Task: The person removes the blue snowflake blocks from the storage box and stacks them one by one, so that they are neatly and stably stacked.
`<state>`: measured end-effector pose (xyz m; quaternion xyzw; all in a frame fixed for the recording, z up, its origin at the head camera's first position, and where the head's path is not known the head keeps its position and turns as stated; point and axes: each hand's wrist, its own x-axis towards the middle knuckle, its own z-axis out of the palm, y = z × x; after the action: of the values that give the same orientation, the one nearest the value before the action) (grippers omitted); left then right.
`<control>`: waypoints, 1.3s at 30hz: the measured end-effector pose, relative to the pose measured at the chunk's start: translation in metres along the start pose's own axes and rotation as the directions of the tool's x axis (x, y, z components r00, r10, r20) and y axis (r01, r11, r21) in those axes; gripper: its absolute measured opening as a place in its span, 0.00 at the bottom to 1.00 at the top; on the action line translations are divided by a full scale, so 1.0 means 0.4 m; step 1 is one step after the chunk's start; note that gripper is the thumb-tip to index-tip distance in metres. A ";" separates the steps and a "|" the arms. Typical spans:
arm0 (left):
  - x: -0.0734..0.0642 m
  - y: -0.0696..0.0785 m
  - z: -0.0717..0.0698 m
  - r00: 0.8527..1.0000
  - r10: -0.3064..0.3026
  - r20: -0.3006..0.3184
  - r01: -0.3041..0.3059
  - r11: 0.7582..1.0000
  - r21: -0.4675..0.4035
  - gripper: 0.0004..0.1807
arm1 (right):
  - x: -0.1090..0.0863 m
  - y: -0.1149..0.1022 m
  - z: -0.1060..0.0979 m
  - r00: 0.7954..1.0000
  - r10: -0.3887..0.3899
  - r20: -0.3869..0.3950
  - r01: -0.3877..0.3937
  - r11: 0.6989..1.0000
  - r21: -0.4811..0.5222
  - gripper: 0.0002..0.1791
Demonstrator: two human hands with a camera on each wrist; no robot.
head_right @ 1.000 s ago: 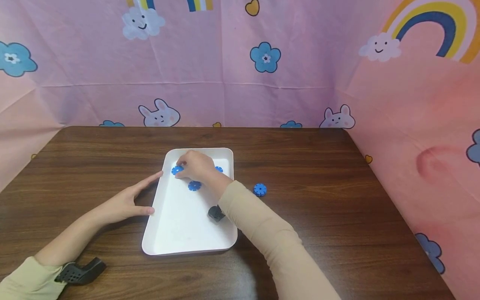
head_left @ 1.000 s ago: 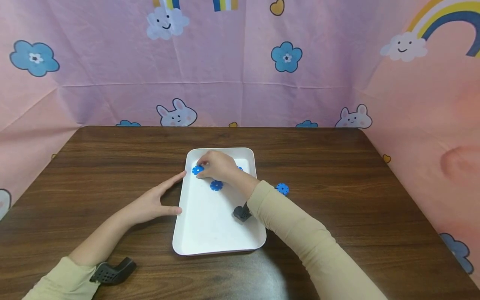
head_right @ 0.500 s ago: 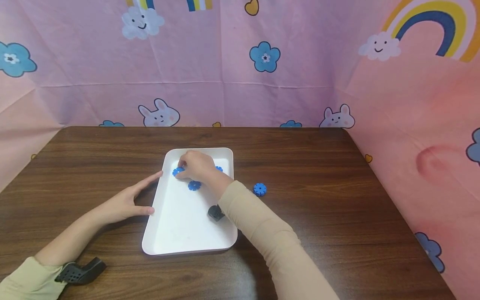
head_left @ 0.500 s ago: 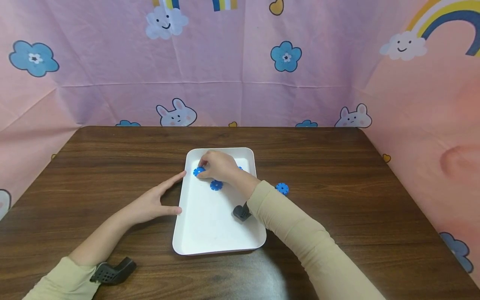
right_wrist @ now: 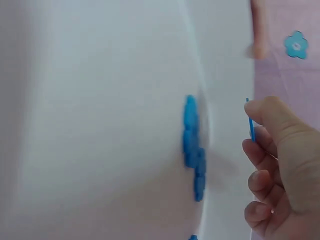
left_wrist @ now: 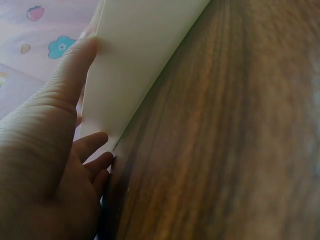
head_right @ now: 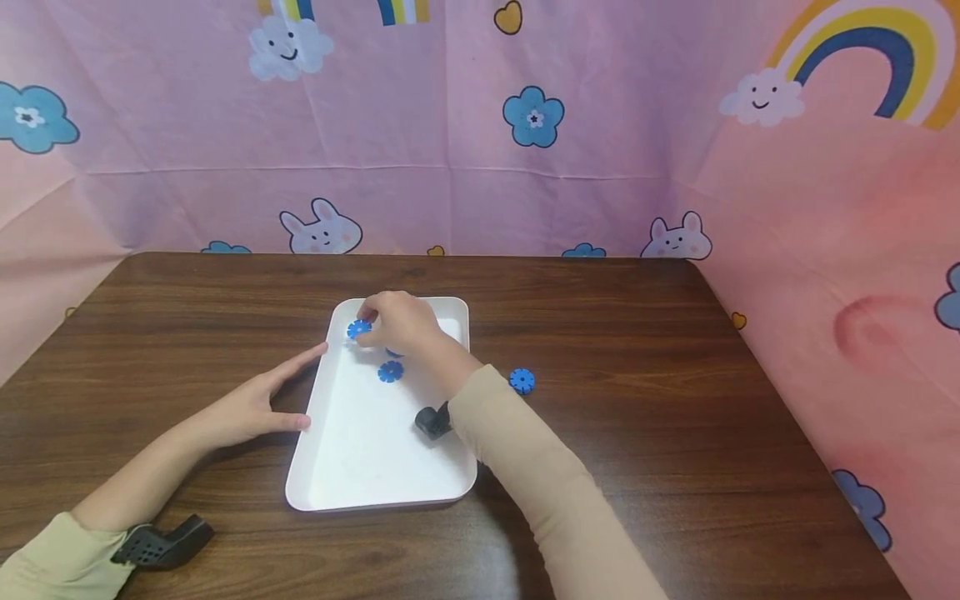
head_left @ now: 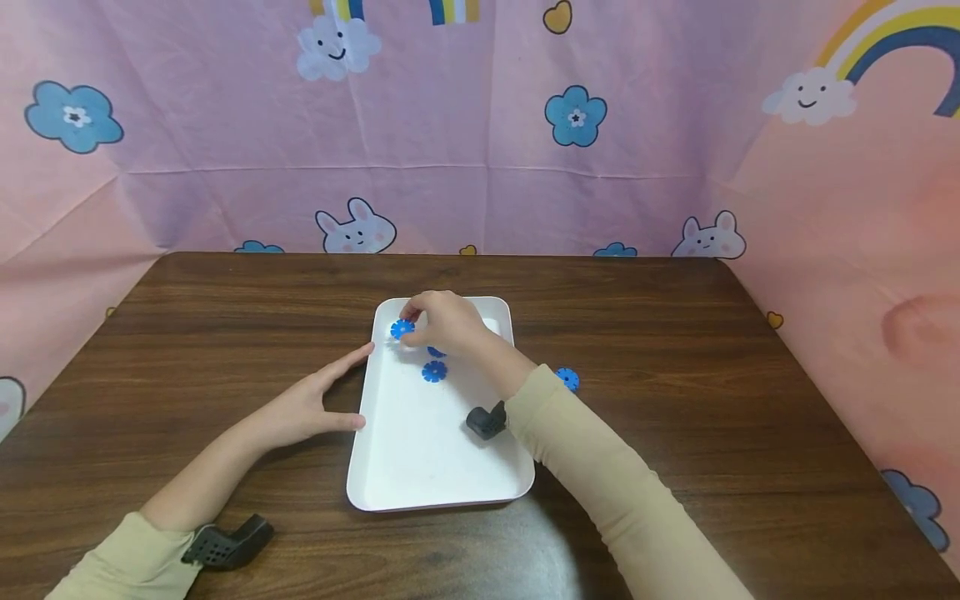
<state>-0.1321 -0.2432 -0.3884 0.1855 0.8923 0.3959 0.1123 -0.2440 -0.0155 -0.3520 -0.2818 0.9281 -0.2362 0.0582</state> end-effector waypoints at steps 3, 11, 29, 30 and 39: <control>0.000 0.002 0.000 1.000 0.000 0.002 0.000 1.000 -0.005 0.53 | -0.007 0.003 -0.015 1.000 -0.010 -0.027 0.011 0.999 0.037 0.19; 0.003 -0.002 0.004 1.000 -0.017 0.001 0.017 1.000 -0.016 0.53 | -0.035 0.012 -0.044 0.996 -0.036 -0.086 0.043 0.995 0.088 0.19; 0.002 -0.003 0.008 1.000 -0.023 -0.011 0.022 1.000 -0.012 0.54 | -0.163 0.032 -0.142 0.950 -0.186 -0.249 0.222 0.967 0.128 0.17; 0.002 -0.002 0.008 1.000 -0.020 -0.012 0.020 1.000 -0.013 0.54 | -0.171 0.034 -0.144 0.947 -0.193 -0.257 0.232 0.964 0.132 0.17; 0.003 -0.004 0.005 1.000 0.001 -0.020 -0.001 1.000 -0.015 0.54 | -0.236 0.062 -0.166 0.914 -0.242 -0.324 0.302 0.942 0.148 0.17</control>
<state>-0.1327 -0.2424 -0.3910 0.1810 0.8903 0.4046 0.1047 -0.1936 0.0814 -0.3074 -0.3624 0.8498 -0.3719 -0.0902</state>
